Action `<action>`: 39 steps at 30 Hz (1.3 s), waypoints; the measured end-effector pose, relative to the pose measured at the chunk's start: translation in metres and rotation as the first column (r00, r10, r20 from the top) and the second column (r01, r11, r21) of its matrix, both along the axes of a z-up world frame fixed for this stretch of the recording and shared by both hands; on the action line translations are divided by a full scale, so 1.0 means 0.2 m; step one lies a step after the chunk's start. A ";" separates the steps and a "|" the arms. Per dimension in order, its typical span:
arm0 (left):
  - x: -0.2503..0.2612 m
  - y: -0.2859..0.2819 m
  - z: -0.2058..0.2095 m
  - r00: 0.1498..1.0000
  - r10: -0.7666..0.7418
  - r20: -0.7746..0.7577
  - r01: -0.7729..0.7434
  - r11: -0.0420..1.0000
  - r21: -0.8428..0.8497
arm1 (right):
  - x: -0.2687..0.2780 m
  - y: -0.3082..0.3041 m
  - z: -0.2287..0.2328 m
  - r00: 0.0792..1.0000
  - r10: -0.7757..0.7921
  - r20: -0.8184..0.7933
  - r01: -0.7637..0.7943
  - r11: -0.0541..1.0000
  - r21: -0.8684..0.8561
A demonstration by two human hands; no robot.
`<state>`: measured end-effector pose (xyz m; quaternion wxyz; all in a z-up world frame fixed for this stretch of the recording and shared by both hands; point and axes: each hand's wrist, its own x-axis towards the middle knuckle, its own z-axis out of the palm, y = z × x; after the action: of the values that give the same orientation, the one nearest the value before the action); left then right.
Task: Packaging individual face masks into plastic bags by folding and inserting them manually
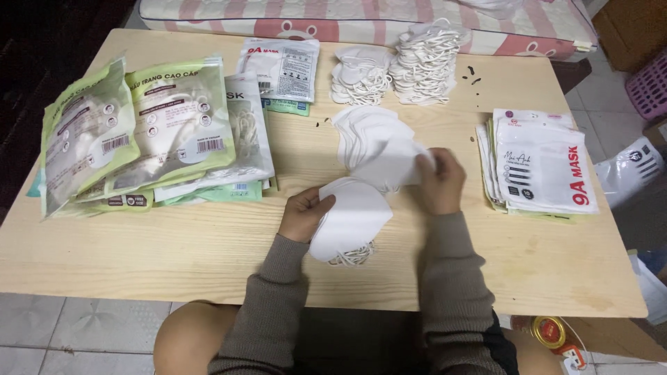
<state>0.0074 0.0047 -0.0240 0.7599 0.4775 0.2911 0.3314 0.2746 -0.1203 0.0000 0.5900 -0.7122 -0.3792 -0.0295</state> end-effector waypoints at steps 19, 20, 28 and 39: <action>-0.02 0.02 0.01 0.997 -0.076 0.016 0.077 0.995 -0.068 | -0.29 0.07 0.13 0.704 0.397 -0.590 -0.581 0.799 -0.155; -0.02 0.02 0.03 0.997 -0.071 0.021 0.073 0.994 -0.077 | -0.31 0.07 0.15 0.708 0.392 -0.588 -0.582 0.794 -0.172; -0.02 0.00 0.05 0.998 -0.054 0.011 0.055 0.996 -0.064 | -0.33 0.09 0.09 0.652 0.449 -0.611 -0.636 0.763 -0.118; -0.01 0.03 -0.03 0.998 -0.058 -0.037 0.057 0.998 -0.027 | -0.07 0.13 0.12 0.986 -0.044 0.158 0.118 0.860 -0.497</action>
<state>0.0057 0.0111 -0.0308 0.7695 0.4821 0.2959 0.2964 0.2611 -0.0936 0.0235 0.3533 -0.8531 -0.3838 -0.0044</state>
